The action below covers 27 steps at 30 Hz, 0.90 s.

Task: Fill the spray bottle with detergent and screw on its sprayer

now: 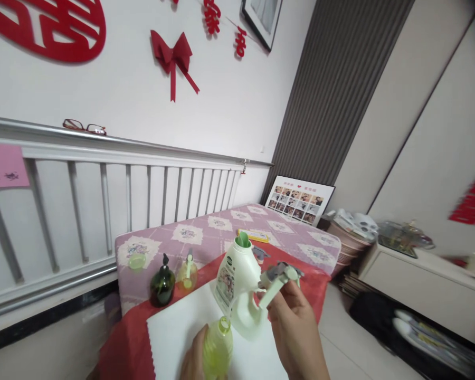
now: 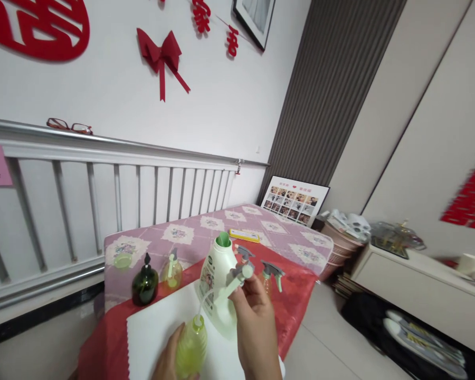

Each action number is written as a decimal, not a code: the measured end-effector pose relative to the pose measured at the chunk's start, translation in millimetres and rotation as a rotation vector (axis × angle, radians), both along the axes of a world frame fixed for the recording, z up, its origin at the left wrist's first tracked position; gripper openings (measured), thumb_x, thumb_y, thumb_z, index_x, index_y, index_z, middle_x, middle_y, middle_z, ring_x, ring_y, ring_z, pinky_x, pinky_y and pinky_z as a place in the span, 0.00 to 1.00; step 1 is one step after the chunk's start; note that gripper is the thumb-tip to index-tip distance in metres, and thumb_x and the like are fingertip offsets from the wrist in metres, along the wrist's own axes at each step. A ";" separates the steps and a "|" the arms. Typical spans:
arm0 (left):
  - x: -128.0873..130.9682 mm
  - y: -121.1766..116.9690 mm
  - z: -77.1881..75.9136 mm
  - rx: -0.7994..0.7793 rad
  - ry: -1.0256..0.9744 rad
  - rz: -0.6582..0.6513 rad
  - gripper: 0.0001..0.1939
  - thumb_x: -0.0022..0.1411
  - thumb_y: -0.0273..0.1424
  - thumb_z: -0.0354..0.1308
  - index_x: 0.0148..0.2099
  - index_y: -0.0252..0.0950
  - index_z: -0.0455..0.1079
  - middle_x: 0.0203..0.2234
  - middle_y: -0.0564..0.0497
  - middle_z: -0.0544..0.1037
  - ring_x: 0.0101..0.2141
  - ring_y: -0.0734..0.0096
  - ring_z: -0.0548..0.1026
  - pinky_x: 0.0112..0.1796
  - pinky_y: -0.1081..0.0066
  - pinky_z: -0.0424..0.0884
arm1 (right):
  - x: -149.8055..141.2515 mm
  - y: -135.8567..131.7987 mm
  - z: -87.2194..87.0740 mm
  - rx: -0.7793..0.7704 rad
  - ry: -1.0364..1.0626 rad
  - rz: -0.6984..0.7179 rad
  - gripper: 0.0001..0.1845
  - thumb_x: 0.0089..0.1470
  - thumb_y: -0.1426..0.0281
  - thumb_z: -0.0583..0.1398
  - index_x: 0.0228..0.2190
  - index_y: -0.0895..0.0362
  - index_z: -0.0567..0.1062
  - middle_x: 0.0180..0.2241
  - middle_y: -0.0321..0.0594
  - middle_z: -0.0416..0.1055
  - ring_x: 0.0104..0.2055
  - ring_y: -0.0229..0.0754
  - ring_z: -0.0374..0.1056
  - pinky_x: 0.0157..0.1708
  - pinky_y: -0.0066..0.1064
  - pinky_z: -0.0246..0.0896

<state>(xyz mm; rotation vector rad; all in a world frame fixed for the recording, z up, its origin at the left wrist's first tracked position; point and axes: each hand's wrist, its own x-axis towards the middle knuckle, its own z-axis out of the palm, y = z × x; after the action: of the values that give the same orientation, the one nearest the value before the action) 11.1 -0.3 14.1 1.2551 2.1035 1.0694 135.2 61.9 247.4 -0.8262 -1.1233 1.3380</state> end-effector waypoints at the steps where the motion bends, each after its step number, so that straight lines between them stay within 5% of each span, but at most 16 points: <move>1: -0.4 -0.7 0.7 0.005 -0.020 -0.009 0.49 0.40 0.29 0.56 0.67 0.29 0.49 0.64 0.40 0.64 0.61 0.56 0.67 0.60 0.66 0.65 | 2.5 1.2 -6.1 -0.005 0.002 -0.022 0.26 0.39 0.56 0.71 0.40 0.50 0.75 0.38 0.36 0.76 0.40 0.42 0.69 0.40 0.33 0.65; 9: 1.1 -1.9 8.2 0.022 -0.031 -0.003 0.50 0.38 0.29 0.55 0.67 0.25 0.48 0.64 0.38 0.63 0.61 0.55 0.66 0.61 0.63 0.64 | -9.4 10.7 -28.6 0.066 -0.077 -0.057 0.24 0.40 0.56 0.69 0.38 0.54 0.76 0.37 0.39 0.76 0.37 0.42 0.69 0.37 0.33 0.65; 19: 3.2 -0.1 0.9 0.056 0.031 -0.002 0.48 0.38 0.28 0.54 0.65 0.26 0.49 0.65 0.37 0.62 0.62 0.56 0.64 0.62 0.63 0.63 | -27.1 16.3 -89.6 0.076 -0.279 0.086 0.21 0.41 0.56 0.67 0.35 0.55 0.76 0.32 0.38 0.73 0.36 0.44 0.68 0.36 0.33 0.65; 27: 3.2 0.4 -0.7 0.077 -0.014 0.043 0.47 0.38 0.27 0.56 0.64 0.27 0.54 0.61 0.37 0.67 0.59 0.51 0.69 0.59 0.59 0.68 | -24.1 6.4 -107.9 0.118 -0.388 0.237 0.18 0.48 0.55 0.64 0.37 0.54 0.77 0.37 0.41 0.78 0.41 0.48 0.72 0.44 0.39 0.67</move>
<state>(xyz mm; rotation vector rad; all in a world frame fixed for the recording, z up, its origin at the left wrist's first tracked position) 14.3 0.1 13.4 1.2387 2.1062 1.1846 111.1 68.3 139.5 -0.9103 -1.6310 1.3197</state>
